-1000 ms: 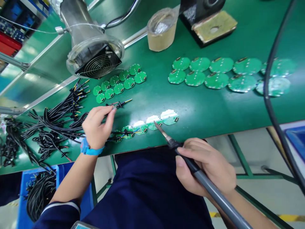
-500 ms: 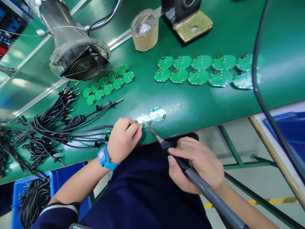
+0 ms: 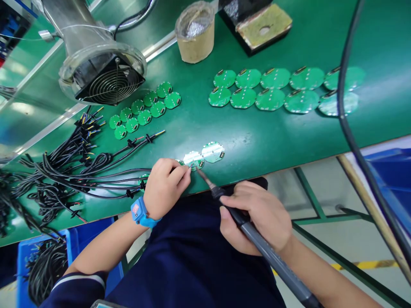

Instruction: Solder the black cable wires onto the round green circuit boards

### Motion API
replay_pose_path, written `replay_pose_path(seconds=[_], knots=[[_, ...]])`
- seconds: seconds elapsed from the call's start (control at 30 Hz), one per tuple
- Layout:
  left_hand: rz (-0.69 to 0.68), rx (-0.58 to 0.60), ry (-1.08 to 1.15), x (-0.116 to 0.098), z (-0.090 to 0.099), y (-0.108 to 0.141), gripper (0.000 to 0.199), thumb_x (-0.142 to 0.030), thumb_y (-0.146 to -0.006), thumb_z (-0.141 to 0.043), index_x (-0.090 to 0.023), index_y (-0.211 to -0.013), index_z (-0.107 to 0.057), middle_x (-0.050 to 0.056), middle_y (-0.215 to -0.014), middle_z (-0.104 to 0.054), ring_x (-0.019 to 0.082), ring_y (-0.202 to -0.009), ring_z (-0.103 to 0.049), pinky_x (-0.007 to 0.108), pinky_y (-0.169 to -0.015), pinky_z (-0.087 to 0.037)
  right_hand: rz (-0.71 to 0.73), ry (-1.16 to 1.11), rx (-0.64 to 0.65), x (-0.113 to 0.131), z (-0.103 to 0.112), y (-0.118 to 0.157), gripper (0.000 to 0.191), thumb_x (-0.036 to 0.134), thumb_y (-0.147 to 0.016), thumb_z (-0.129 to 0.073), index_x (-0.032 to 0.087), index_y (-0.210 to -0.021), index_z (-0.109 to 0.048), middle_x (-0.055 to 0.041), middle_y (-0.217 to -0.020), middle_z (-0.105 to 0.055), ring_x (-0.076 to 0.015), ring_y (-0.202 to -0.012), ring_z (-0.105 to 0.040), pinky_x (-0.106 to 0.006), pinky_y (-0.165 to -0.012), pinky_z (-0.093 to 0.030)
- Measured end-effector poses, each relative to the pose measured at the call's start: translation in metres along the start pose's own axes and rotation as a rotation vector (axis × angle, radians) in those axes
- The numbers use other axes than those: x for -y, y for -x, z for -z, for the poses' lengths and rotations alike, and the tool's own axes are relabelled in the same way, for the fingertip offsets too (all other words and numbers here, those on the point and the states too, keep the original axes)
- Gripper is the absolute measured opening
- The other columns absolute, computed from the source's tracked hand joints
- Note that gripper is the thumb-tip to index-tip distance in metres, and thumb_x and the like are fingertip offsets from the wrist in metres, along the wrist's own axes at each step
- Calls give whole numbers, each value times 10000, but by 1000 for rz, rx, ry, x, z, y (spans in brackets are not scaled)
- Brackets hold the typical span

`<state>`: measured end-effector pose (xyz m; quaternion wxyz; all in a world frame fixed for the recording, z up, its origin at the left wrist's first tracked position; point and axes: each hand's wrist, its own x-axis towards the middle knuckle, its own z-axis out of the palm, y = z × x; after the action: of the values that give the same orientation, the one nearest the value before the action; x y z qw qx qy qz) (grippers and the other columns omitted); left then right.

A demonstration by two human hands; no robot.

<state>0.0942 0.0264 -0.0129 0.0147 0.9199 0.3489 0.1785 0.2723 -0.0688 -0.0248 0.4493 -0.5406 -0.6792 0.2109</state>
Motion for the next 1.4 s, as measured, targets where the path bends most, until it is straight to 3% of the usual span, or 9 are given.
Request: replay_pose_path(seconds=[0.1,0.3,0.5,0.7,0.83,1.23,1.4], knots=[[-2,-2,-17,0,0,0,233,-205,-895,-475,-151,-687,-568,43,-696,-540,143,-691,-444,265,-636,-371,8,-17,-44,0,1,2,56,160,-768,-535,186,-816,-551,20,-539,-448,-128,-528,-485,-314,-524,-455],[-34,13,-52,1,0,2,188,-195,-887,-488,-164,-726,-579,35,-706,-541,149,-692,-439,270,-634,-360,85,-43,-133,-2,4,6,323,88,-714,-590,196,-1013,-529,2,-621,-506,-175,-635,-575,-335,-559,-488],[-83,27,-90,2,-3,1,172,-202,-898,-466,-168,-768,-573,33,-737,-538,163,-736,-446,282,-664,-362,-10,-34,-81,0,2,0,100,172,-768,-532,210,-857,-557,17,-546,-471,-142,-520,-506,-349,-544,-479],[-31,169,-76,3,4,-8,196,-225,-914,-433,-174,-772,-558,38,-803,-535,160,-723,-431,274,-664,-372,46,7,-156,5,-2,-7,191,147,-744,-555,213,-923,-543,10,-598,-518,-152,-548,-559,-316,-503,-486],[22,283,-5,5,11,-14,195,-220,-921,-406,-164,-809,-556,55,-860,-514,160,-768,-442,267,-676,-388,57,48,-160,6,-3,-10,152,162,-751,-549,203,-898,-550,-5,-621,-534,-156,-557,-571,-303,-476,-480],[195,328,-38,-9,11,-17,215,-244,-920,-409,-147,-800,-559,78,-842,-499,186,-778,-447,316,-714,-412,30,78,-72,6,-2,-11,94,183,-774,-538,180,-868,-540,11,-596,-494,-123,-517,-520,-290,-481,-464],[223,374,-52,-11,12,-20,225,-249,-920,-407,-146,-810,-573,82,-840,-495,191,-769,-445,319,-705,-410,69,40,-185,2,-2,-3,237,117,-726,-593,179,-952,-557,-16,-674,-551,-154,-622,-584,-312,-564,-511]])
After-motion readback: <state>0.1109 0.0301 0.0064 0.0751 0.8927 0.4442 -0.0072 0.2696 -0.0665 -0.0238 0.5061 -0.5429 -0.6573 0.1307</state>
